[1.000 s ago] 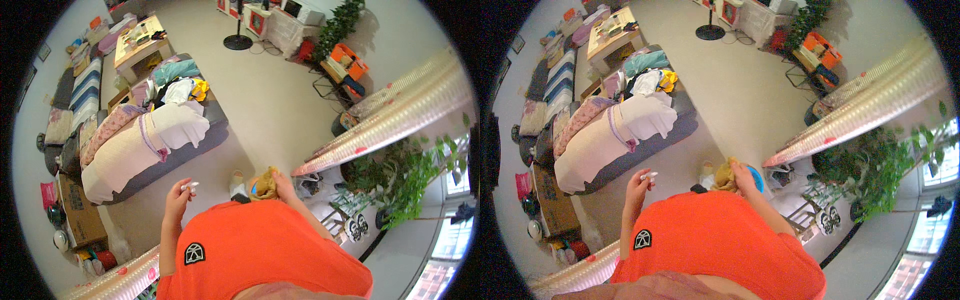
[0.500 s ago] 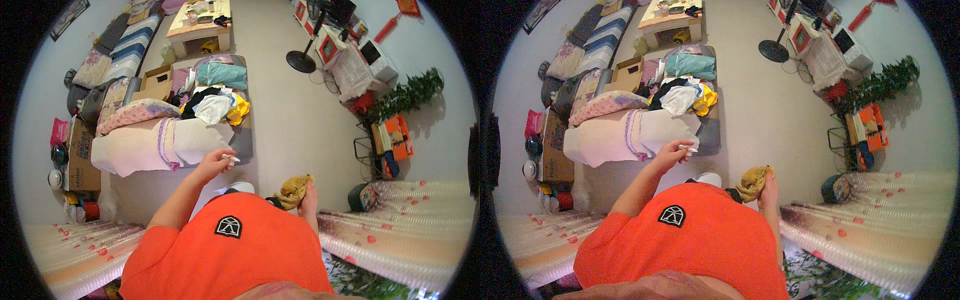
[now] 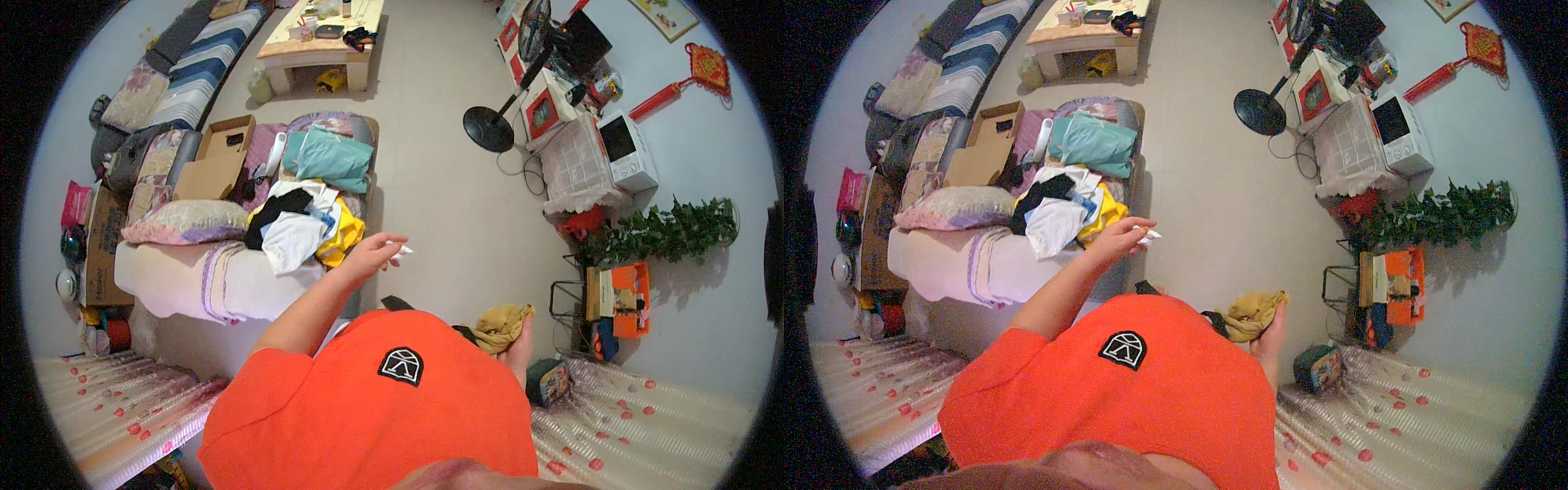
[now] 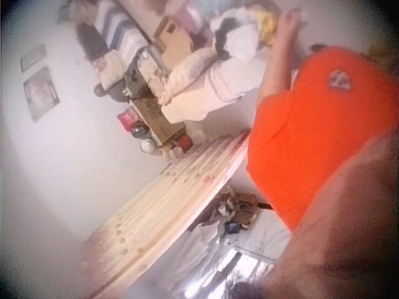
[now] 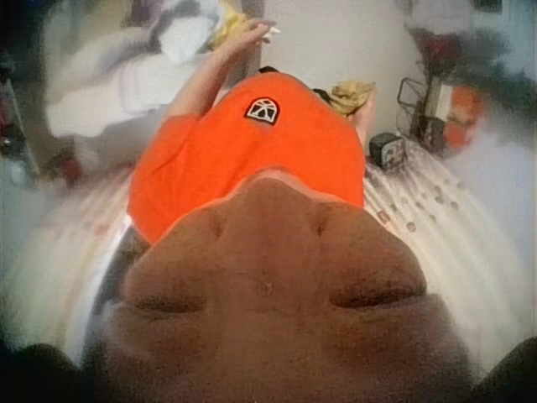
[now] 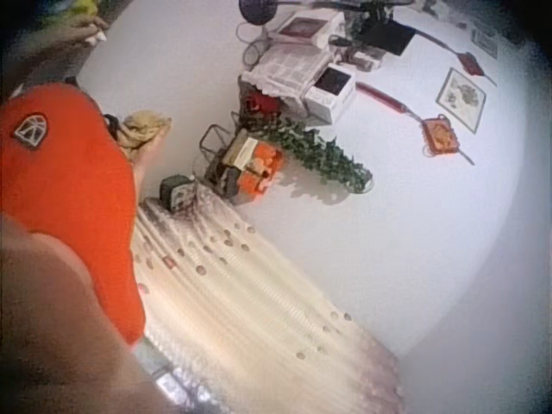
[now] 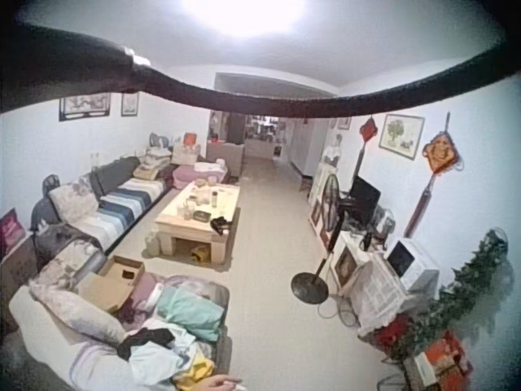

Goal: The person wipes a table surface using a cloth, moving items like plates of food and small blocks aside to clean underneath them, then wrings out the cloth in a bucket of water and continues wiping the surface.

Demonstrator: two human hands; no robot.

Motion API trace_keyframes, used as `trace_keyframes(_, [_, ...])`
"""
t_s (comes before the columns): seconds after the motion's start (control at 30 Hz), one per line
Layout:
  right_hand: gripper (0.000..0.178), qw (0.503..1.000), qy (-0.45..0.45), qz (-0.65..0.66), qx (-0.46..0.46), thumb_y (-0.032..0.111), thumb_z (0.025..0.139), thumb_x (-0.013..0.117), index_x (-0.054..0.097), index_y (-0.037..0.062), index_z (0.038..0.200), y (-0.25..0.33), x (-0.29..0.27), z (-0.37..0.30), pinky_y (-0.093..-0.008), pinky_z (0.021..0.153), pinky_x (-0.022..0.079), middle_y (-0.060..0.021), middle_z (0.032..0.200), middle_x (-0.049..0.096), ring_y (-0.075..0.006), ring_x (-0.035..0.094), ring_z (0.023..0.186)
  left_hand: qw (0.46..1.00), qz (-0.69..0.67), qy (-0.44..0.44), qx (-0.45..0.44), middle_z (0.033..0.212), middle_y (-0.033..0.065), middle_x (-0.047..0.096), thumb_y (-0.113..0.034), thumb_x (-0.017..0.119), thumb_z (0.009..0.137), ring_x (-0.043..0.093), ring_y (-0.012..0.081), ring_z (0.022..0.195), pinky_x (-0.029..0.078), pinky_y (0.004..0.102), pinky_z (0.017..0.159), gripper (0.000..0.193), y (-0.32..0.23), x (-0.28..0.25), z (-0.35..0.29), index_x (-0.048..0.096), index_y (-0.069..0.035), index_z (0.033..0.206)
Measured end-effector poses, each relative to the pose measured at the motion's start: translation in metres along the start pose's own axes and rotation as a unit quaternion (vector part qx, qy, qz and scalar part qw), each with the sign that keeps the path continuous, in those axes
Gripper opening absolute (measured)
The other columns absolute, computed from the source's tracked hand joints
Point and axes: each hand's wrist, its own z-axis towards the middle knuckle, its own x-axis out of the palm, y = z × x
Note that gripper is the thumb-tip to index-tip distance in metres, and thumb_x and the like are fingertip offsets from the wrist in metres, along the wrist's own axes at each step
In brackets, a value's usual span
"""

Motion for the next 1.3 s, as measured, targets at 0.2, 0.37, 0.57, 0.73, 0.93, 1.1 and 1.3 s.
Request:
trace_keyframes(0.2, [0.04,0.997,0.073,-0.017,-0.008,0.028,0.099,0.044,0.042,0.0056,0.133,0.054,0.005,0.106,-0.0403,0.095,0.047,-0.01,0.126,0.053,-0.0248,0.055,0.113,0.999,-0.008,-0.034,-0.026,0.096,0.0022,0.064,-0.02,0.05,0.098,0.061,0.0099,0.079,0.046,0.0215,0.063,0.032,-0.04,0.022,0.092,0.058,-0.006,0.125])
trace_keyframes(0.37, [0.042,0.983,0.152,-0.107,-0.01,0.02,0.099,0.045,0.04,0.0015,0.136,0.115,0.029,0.22,-0.0397,0.096,0.047,-0.0117,0.129,0.051,-0.0237,0.055,0.114,0.99,-0.005,-0.143,0.008,0.092,0.0008,0.063,-0.018,0.052,0.096,0.061,0.0087,0.074,0.044,0.0215,0.059,0.03,-0.043,0.025,0.166,0.06,-0.006,0.122])
trace_keyframes(0.57, [0.04,0.965,0.218,-0.142,0.032,0.022,0.099,0.048,0.044,0.001,0.134,0.178,0.089,0.349,-0.0378,0.092,0.049,-0.0101,0.122,0.055,-0.0219,0.058,0.108,0.961,-0.067,-0.267,0.015,0.077,-0.0035,0.059,-0.014,0.053,0.096,0.046,0.0037,0.057,0.037,0.0186,0.052,0.023,-0.07,0.04,0.222,0.063,-0.006,0.116])
trace_keyframes(0.73, [0.04,0.942,0.268,-0.172,0.105,0.024,0.1,0.047,0.046,0.001,0.133,0.182,0.145,0.438,-0.036,0.09,0.049,-0.0087,0.119,0.057,-0.0198,0.059,0.104,0.942,-0.059,-0.329,0.031,0.077,-0.0022,0.059,-0.014,0.052,0.096,0.045,0.0036,0.056,0.035,0.0186,0.049,0.022,-0.086,0.018,0.255,0.062,-0.005,0.113])
trace_keyframes(0.93, [0.04,0.934,0.289,-0.158,0.142,0.027,0.102,0.042,0.046,0.0005,0.132,0.169,0.228,0.548,-0.0364,0.092,0.048,-0.0092,0.118,0.057,-0.021,0.058,0.105,0.915,-0.158,-0.37,-0.005,0.08,0.0003,0.061,-0.02,0.054,0.095,0.049,0.0059,0.06,0.038,0.0215,0.052,0.027,-0.113,-0.041,0.328,0.061,-0.002,0.114])
trace_keyframes(1.1, [0.038,0.948,0.27,-0.154,0.062,0.022,0.101,0.044,0.043,0.0013,0.133,0.183,0.318,0.627,-0.0385,0.092,0.048,-0.0104,0.118,0.058,-0.0229,0.059,0.107,0.951,-0.129,-0.28,-0.01,0.079,-0.0013,0.064,-0.029,0.062,0.091,0.053,0.0062,0.065,0.04,0.0202,0.059,0.024,-0.153,-0.101,0.42,0.068,-0.006,0.092])
trace_keyframes(1.3, [0.043,0.925,0.325,-0.191,0.053,0.019,0.093,0.057,0.043,0.0023,0.129,0.175,0.458,0.669,-0.0376,0.09,0.05,-0.0112,0.119,0.056,-0.0204,0.058,0.106,0.98,0.118,-0.156,-0.02,0.08,-0.0006,0.058,-0.02,0.07,0.085,0.053,0.0061,0.066,0.044,0.023,0.056,0.042,-0.261,-0.097,0.543,0.059,-0.005,0.122])
